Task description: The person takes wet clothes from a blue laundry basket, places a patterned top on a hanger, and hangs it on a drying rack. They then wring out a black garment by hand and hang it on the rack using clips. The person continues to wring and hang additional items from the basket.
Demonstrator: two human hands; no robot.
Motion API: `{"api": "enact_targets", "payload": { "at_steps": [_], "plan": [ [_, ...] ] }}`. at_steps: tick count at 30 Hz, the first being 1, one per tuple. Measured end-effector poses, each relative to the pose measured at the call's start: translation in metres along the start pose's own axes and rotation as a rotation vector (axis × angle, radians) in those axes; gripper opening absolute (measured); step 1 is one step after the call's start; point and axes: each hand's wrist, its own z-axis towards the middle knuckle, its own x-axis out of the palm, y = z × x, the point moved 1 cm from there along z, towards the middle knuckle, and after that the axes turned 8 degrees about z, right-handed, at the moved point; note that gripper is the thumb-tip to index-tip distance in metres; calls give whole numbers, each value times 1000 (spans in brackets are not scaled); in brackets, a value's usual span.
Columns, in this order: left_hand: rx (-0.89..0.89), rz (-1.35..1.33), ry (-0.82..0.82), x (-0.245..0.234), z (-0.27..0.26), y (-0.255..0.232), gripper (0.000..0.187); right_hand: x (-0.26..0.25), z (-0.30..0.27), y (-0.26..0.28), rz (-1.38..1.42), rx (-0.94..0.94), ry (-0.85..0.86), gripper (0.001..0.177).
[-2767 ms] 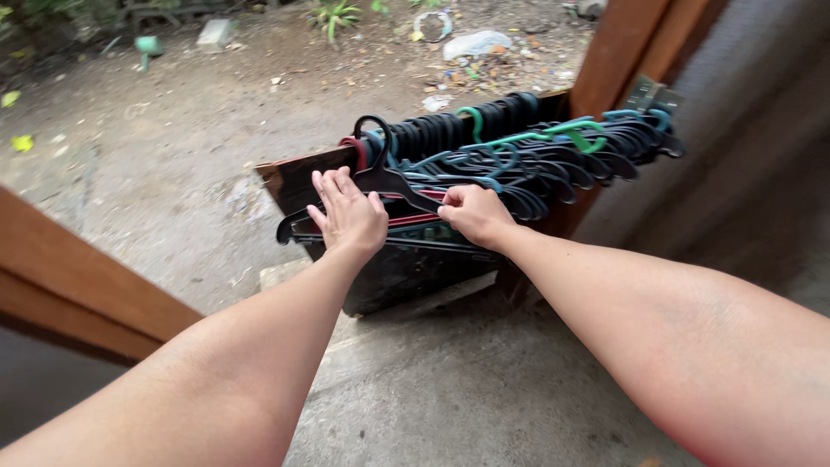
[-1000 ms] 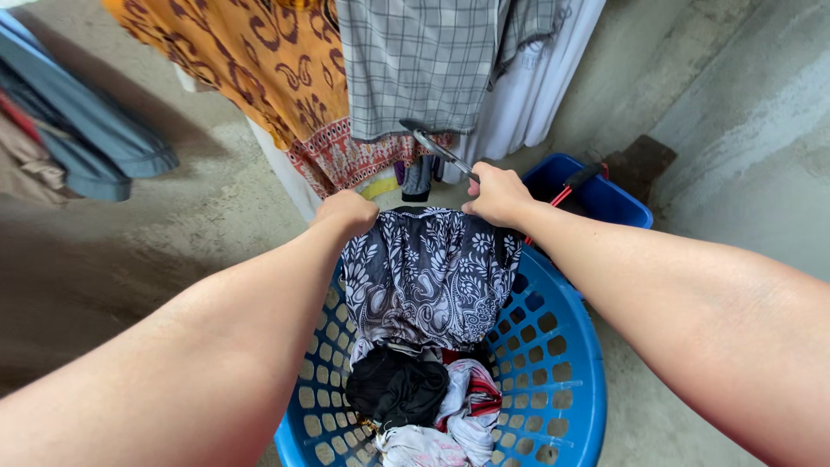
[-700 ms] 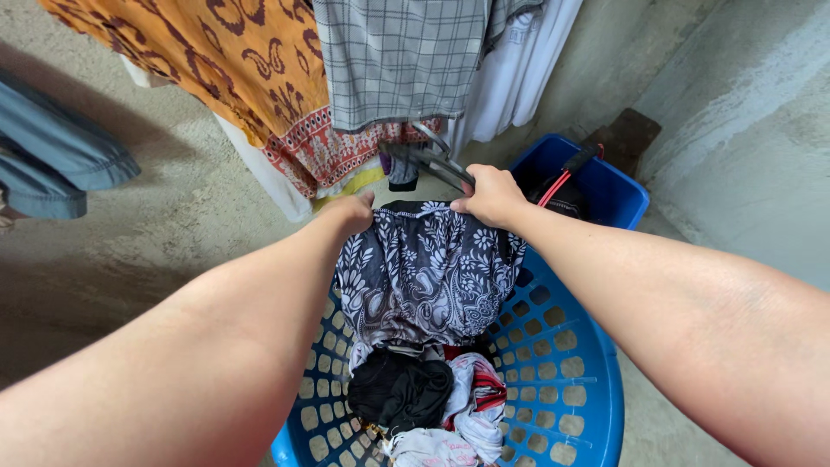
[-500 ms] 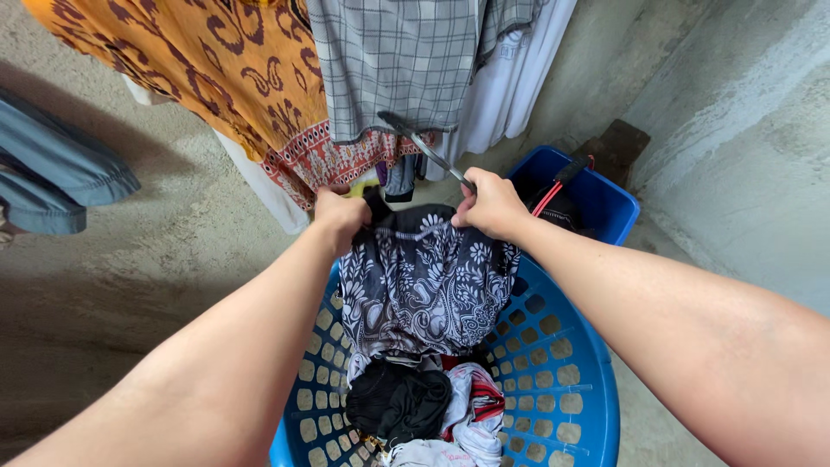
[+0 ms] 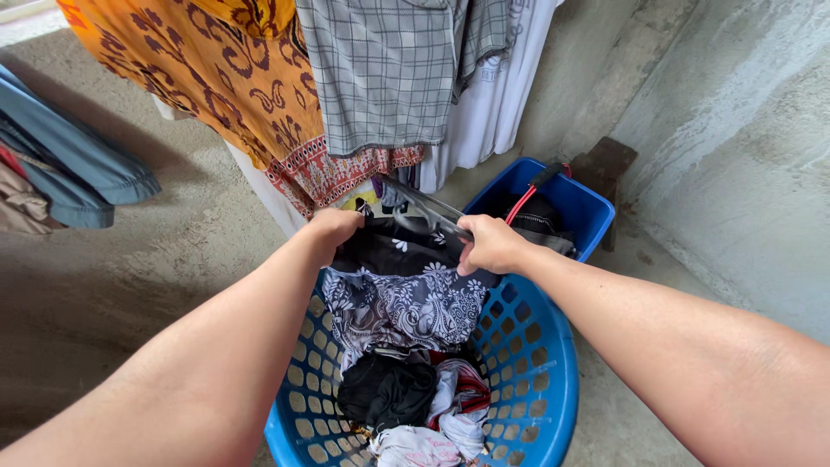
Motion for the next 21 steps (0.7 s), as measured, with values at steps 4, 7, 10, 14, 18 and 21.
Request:
{"api": "enact_targets", "payload": {
  "at_steps": [4,7,10,14,18,21],
  "plan": [
    [-231,-295,98,6,-18,4,49,-7,-28,-12,61,101,109,39],
    [-296,-384,-109,-2,-53,2,45,-13,-44,-26,57,158,160,44],
    [-182,-297,-279,-11,-98,-8,39,-21,-53,-33,117,204,210,45],
    [-33,-68,-390,-21,-145,-24,40,-37,-58,-29,133,208,73,35],
    [30,7,-519,-27,-161,-30,45,-57,-55,-18,167,30,-136,51],
    [81,-379,-439,-30,-155,-32,45,-81,-50,-13,205,-97,-105,27]
  ]
}}
